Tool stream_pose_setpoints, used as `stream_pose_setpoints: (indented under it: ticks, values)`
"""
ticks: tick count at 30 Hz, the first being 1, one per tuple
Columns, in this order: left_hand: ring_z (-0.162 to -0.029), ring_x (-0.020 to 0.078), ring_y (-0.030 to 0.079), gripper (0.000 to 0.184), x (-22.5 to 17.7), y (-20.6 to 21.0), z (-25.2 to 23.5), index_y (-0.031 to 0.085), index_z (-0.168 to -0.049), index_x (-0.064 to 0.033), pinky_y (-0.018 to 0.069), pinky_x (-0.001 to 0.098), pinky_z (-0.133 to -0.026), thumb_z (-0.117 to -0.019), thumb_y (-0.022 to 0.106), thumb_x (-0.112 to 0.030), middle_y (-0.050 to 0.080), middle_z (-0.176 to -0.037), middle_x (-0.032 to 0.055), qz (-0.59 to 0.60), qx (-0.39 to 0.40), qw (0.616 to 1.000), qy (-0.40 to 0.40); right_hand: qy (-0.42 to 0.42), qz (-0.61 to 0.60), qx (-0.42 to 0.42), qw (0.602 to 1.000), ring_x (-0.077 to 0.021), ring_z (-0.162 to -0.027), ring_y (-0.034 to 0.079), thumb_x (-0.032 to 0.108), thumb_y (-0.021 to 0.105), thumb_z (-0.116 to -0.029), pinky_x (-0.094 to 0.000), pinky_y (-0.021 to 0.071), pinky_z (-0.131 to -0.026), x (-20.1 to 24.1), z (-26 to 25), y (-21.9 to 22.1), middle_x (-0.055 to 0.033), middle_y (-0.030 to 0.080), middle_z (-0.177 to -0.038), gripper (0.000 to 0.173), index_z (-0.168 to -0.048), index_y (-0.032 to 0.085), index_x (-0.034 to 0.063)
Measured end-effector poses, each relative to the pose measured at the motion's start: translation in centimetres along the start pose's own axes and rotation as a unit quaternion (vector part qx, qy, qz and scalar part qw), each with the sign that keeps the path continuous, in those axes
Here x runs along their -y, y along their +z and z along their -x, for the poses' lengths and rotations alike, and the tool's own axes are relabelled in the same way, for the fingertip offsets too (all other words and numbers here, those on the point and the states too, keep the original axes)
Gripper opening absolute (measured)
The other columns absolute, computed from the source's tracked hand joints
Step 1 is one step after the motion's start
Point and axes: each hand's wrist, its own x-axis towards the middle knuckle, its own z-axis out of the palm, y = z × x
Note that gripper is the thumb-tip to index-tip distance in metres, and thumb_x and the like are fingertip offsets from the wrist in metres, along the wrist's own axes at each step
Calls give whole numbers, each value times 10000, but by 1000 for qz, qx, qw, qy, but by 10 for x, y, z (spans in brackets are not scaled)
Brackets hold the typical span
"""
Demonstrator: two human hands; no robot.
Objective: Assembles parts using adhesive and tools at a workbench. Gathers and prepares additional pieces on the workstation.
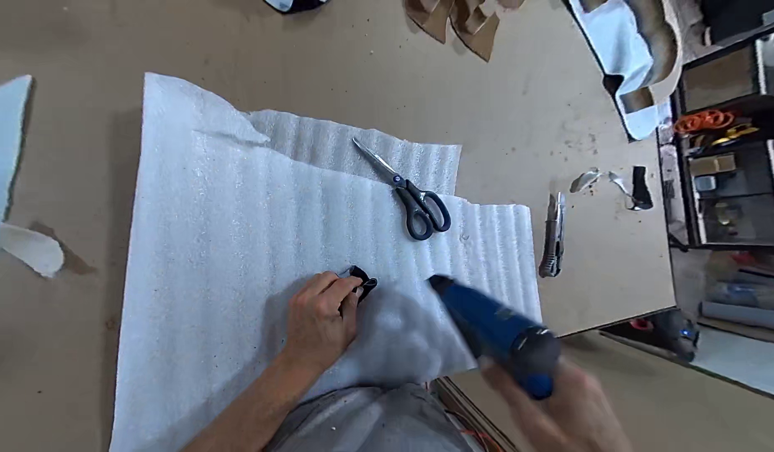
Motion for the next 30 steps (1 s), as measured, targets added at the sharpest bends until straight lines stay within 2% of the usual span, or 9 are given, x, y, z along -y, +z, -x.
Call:
stream_pose_setpoints:
  ticks: [3, 5, 9, 14, 18, 20, 22, 26, 30]
  values:
    - [-669, 33, 622, 161, -7, -14, -10, 806, -974, -175, 554, 240, -596, -917, 680, -259, 670, -811, -64, 68, 65, 992, -84, 29, 99, -112, 988, -415, -651, 661, 410, 607, -867, -632, 471, -539, -42, -26, 4, -190, 684, -775, 544, -1231, 652, 8]
    - [-674, 65, 638, 110, -21, -33, -22, 787, -1000, -150, 572, 287, -625, -932, 726, -211, 696, -853, -41, 144, 145, 962, -179, 39, 108, -144, 983, -522, -797, 676, 340, 648, -854, -716, 475, -631, -73, -48, 21, -283, 704, -945, 627, -1377, 590, -1]
    - [-605, 99, 611, 49, -56, -58, -35, 774, -923, -133, 527, 304, -596, -928, 754, -177, 671, -700, -14, 203, 192, 921, -270, -33, 72, -128, 989, -565, -1069, 619, 312, 697, -905, -742, 479, -808, -72, -62, 29, -338, 634, -1204, 577, -1368, 606, -21]
    - [-669, 123, 674, 87, -96, -61, -29, 753, -841, -83, 578, 300, -667, -911, 768, -131, 702, -719, 30, 250, 207, 902, -286, -358, -111, -149, 915, -236, -1131, 666, 226, 650, -969, -421, 597, -876, 8, -29, 37, -76, 671, -1273, 311, -1271, 709, 186]
    - [-713, 141, 679, 151, -124, -68, -20, 750, -892, -40, 578, 282, -703, -988, 659, -113, 710, -768, 71, 341, 174, 873, -303, -413, -201, -166, 873, -120, -1058, 686, 189, 668, -976, -280, 603, -870, 11, -35, 45, -21, 718, -1163, 221, -1178, 751, 154]
    - [-791, 160, 681, 346, -130, -72, -14, 735, -1099, -42, 574, 319, -788, -1089, 442, -224, 710, -848, 90, 402, 138, 863, -272, -386, -296, -131, 864, -83, -965, 702, 215, 688, -972, -255, 628, -821, 6, -35, 42, -18, 717, -1087, 203, -1128, 742, 97]
    - [-868, 180, 691, 475, -133, -71, -7, 694, -1220, -39, 554, 353, -851, -1082, 307, -277, 730, -916, 112, 430, 107, 872, -209, -330, -451, -58, 828, -108, -900, 721, 211, 688, -971, -296, 642, -800, 6, -33, 41, -25, 727, -1015, 208, -1105, 702, 52]
    - [-1026, 127, 661, 418, -137, -59, 8, 664, -1188, -114, 555, 323, -886, -980, 617, -473, 705, -1086, 2, 354, 57, 933, -28, -221, -682, 37, 696, -131, -853, 729, 218, 742, -941, -302, 624, -803, 14, -27, 40, -68, 750, -961, 239, -1074, 699, 24]
    - [-1005, 156, 680, 246, -142, -45, 15, 732, -1036, -125, 586, 327, -853, -928, 762, -343, 718, -1043, 14, 294, -6, 955, 30, -224, -705, 50, 672, -120, -884, 725, 184, 735, -944, -291, 613, -834, 14, -27, 40, -86, 747, -973, 226, -1076, 700, 3]
